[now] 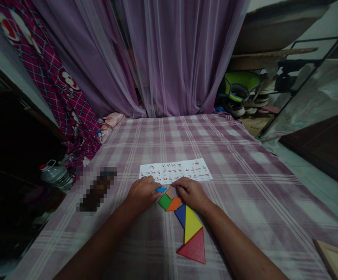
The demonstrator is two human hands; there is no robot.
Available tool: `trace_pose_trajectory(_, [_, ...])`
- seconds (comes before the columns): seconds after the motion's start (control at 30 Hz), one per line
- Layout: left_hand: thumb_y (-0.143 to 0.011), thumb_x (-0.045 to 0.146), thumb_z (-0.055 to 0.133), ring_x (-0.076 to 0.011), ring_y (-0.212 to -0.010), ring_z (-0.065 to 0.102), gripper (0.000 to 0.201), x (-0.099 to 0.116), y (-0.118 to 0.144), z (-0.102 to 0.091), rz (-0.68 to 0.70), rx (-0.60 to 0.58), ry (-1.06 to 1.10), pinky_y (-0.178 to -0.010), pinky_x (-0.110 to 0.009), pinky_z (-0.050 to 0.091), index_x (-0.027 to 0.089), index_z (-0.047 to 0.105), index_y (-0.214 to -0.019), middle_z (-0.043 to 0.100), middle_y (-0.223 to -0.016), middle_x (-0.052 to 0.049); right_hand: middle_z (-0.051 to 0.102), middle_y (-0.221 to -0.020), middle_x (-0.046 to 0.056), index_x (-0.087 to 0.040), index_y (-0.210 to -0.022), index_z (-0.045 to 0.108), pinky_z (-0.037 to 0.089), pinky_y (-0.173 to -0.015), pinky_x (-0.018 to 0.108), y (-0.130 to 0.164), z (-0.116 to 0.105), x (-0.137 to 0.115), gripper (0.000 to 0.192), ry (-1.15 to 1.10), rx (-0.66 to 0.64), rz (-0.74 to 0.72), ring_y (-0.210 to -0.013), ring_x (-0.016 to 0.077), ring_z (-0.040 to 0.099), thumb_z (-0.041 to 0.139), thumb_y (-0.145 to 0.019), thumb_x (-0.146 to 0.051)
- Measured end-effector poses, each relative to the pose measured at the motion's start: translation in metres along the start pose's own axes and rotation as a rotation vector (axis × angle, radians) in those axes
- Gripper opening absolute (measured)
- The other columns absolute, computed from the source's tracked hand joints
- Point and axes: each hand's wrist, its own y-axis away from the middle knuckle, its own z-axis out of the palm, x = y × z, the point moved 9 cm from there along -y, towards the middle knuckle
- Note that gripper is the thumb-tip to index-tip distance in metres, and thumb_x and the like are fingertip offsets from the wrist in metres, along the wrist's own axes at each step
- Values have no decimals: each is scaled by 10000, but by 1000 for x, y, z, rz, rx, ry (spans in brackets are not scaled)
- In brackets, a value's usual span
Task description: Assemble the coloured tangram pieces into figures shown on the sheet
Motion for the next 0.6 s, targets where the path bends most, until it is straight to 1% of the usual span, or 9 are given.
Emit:
trace_pose_trajectory(0.13, [-900,308,609,-220,-973,594,242,-5,2,3,-7,-10,-7,-829,-323,455,296,696,-1126,635,-1007,-38,744,-941,58,-216,-975,746,516,-806,330,0,0,1,329,2,-2,4,-876,202,679,485,-812,-101])
trace_pose_trajectory(0.23, [-892,230,590,-220,-988,602,308,-8,5,4,59,-6,-3,-851,-333,463,311,675,-1177,644,-1056,-36,744,-947,54,-218,-980,745,514,-816,320,0,1,2,324,-9,-9,14,-892,198,679,498,-806,-99])
trace_pose_trajectory(0.3, [-888,176,555,-214,-1000,609,342,-13,7,8,103,-7,20,-859,-329,471,325,680,-1168,650,-1100,-28,743,-947,51,-218,-976,745,512,-817,315,0,1,3,320,-7,-14,16,-893,192,678,502,-805,-98])
trace_pose_trajectory(0.4, [-860,79,464,-195,-1077,608,432,-17,12,13,195,18,149,-916,-318,471,312,685,-1148,651,-1197,-12,743,-946,43,-225,-982,742,510,-815,305,0,2,3,326,7,-16,20,-892,184,677,502,-805,-93])
trace_pose_trajectory(0.47, [-856,60,415,-187,-1138,590,462,-18,16,11,227,83,249,-978,-329,451,282,658,-1179,650,-1234,-18,743,-948,42,-226,-987,741,509,-816,305,0,1,3,332,14,-16,17,-893,184,677,503,-801,-87])
trace_pose_trajectory(0.5, [-870,83,413,-188,-1143,587,433,-20,19,10,202,123,276,-991,-339,446,268,642,-1188,657,-1224,-25,743,-950,42,-225,-986,742,509,-817,307,0,1,2,333,16,-16,16,-893,185,677,503,-800,-86])
trace_pose_trajectory(0.53, [-888,129,433,-196,-1124,592,374,-23,21,8,147,160,285,-983,-348,451,257,633,-1177,669,-1190,-31,743,-952,42,-226,-985,743,510,-817,309,0,1,2,333,16,-16,16,-891,186,677,503,-801,-86])
trace_pose_trajectory(0.6, [-893,250,524,-217,-1059,606,235,-28,26,5,-6,208,258,-933,-361,472,242,630,-1103,685,-1095,-37,742,-958,39,-232,-985,744,512,-816,310,0,0,1,332,14,-18,22,-889,185,677,503,-806,-90])
